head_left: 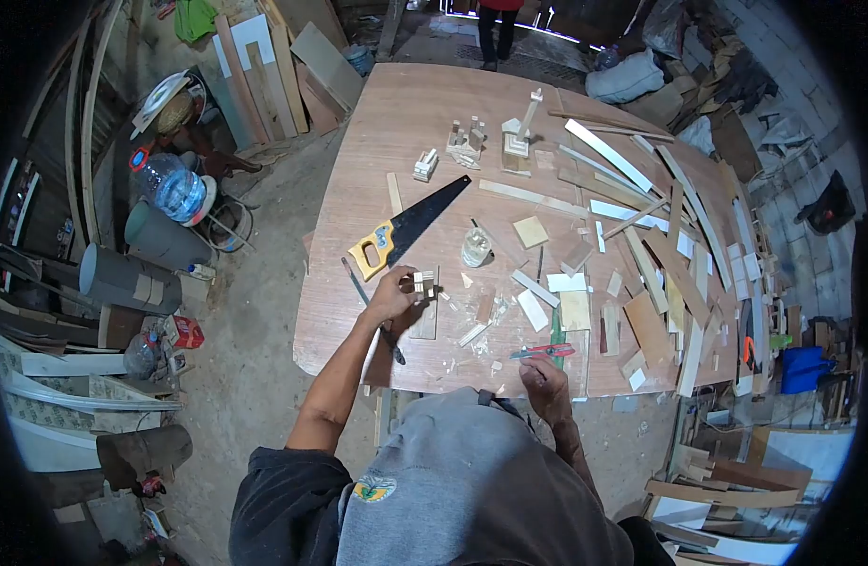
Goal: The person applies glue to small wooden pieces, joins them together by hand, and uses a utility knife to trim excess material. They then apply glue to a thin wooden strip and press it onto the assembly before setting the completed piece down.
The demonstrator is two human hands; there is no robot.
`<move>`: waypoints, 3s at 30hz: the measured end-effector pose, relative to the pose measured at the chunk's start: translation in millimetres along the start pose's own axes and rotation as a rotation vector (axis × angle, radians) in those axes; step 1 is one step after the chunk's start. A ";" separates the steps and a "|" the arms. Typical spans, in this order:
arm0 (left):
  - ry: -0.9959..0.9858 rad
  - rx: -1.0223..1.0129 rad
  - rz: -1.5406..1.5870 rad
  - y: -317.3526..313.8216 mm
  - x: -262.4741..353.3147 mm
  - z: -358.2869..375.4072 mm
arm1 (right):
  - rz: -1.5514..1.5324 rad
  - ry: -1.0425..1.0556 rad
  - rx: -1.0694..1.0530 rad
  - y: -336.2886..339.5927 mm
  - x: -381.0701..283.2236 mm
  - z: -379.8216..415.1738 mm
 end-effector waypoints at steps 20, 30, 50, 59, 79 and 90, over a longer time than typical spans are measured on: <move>-0.116 0.039 -0.104 -11.1 -18.5 4.5 | 0.069 0.045 -0.009 4.3 11.9 12.1; -0.206 -0.030 -0.261 -13.6 3.7 4.9 | 0.086 -0.044 -0.058 -1.0 9.0 11.6; -0.776 0.371 -0.343 7.7 97.0 113.6 | 0.102 0.156 -0.054 2.0 31.3 -4.9; -0.782 0.490 -0.448 3.4 128.0 118.7 | 0.042 -0.052 -0.197 17.3 58.6 -28.8; -0.003 0.426 -0.300 -6.9 34.7 20.2 | 0.115 -0.163 -0.133 58.1 122.4 -39.2; 0.116 0.433 -0.373 -17.8 15.1 2.5 | 0.159 -0.160 -0.124 49.6 126.6 -41.0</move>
Point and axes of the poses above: each hand's wrist, its own z-axis away from the middle knuckle, its own y-axis out of the back of the hand, x = y × z, the point moved 7 cm from there along -z, towards the middle knuckle, and after that the axes turned 3 degrees about z, right-handed, at the moved point
